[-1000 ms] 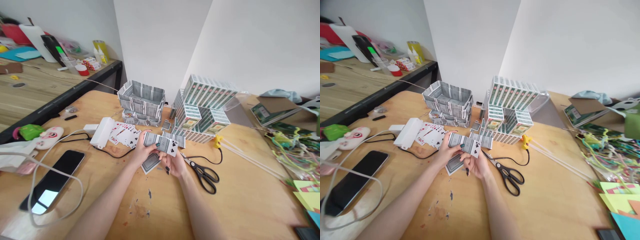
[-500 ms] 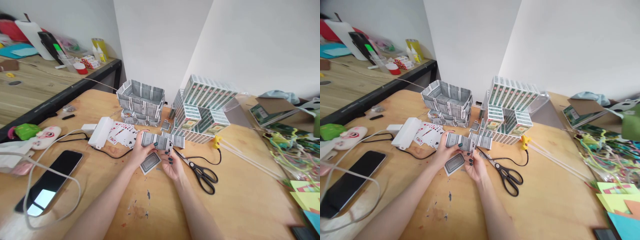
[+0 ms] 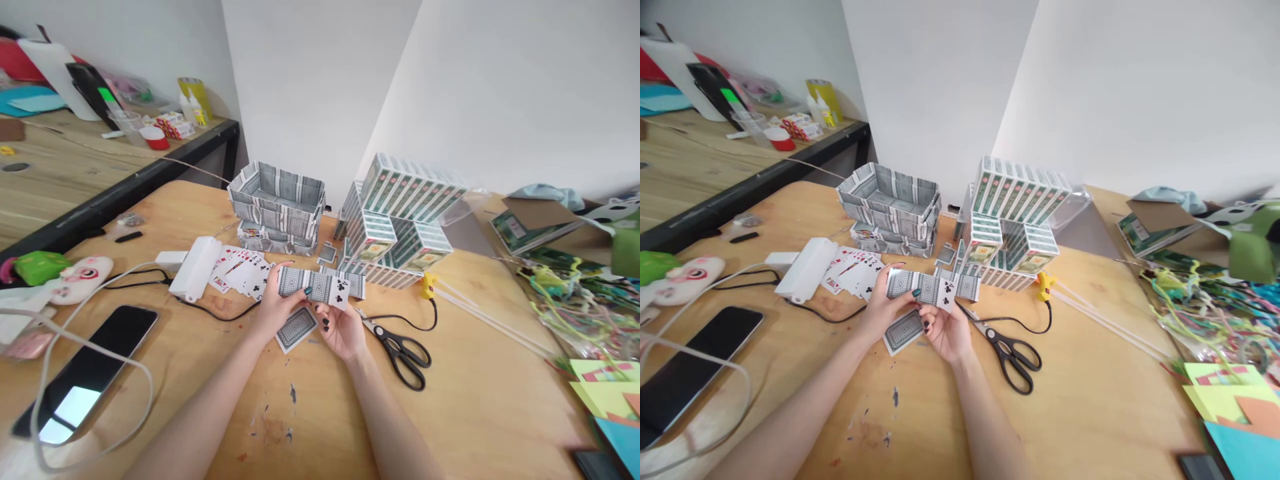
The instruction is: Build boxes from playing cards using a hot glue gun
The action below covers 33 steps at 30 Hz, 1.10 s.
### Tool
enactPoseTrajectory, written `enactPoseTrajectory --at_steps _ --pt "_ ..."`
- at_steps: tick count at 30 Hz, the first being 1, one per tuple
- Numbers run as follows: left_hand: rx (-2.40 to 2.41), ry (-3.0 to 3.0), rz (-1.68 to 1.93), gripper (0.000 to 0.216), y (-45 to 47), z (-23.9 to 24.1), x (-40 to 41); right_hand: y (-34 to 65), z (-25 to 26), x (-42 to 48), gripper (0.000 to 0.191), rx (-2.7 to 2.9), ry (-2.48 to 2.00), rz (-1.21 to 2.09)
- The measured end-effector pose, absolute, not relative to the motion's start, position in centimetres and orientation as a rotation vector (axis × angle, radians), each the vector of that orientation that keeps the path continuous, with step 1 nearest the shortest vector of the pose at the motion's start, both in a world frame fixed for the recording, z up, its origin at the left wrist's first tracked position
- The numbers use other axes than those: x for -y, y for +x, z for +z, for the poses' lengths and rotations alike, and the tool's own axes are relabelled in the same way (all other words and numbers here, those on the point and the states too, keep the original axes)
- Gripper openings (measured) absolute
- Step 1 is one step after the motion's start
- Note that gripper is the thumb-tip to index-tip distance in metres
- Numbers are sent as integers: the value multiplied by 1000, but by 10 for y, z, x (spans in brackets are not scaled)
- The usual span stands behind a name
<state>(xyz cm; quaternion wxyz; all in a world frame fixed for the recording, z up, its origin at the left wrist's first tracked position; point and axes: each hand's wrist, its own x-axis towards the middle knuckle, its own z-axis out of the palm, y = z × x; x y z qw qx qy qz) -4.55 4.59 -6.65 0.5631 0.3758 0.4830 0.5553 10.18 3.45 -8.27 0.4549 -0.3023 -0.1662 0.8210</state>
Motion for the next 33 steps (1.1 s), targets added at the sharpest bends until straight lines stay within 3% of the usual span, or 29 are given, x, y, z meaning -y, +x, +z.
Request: enactPoseTrajectory --at_steps 3,8,13,15,22,28,33 --pt "-1076 827 1284 59 -46 -68 -45 102 -90 -32 10 363 -727 2002" --pt "-1058 796 1276 61 -47 -69 -45 101 -89 -33 12 245 -677 2045" --pt "-1092 775 1299 58 -45 -68 -44 101 -78 -37 42 272 -675 1987" --pt "-1059 783 1292 56 -44 -69 -43 101 -78 -38 46 298 -697 1923" --pt "-1177 1007 1263 56 -51 -75 -45 98 -85 -38 43 497 -860 1786" --pt "-1189 1046 1103 29 -59 -79 -45 98 -87 -35 51 584 -934 1638" --pt "-1152 816 1162 31 -64 -83 -49 98 -89 -35 36 749 -1054 1296"
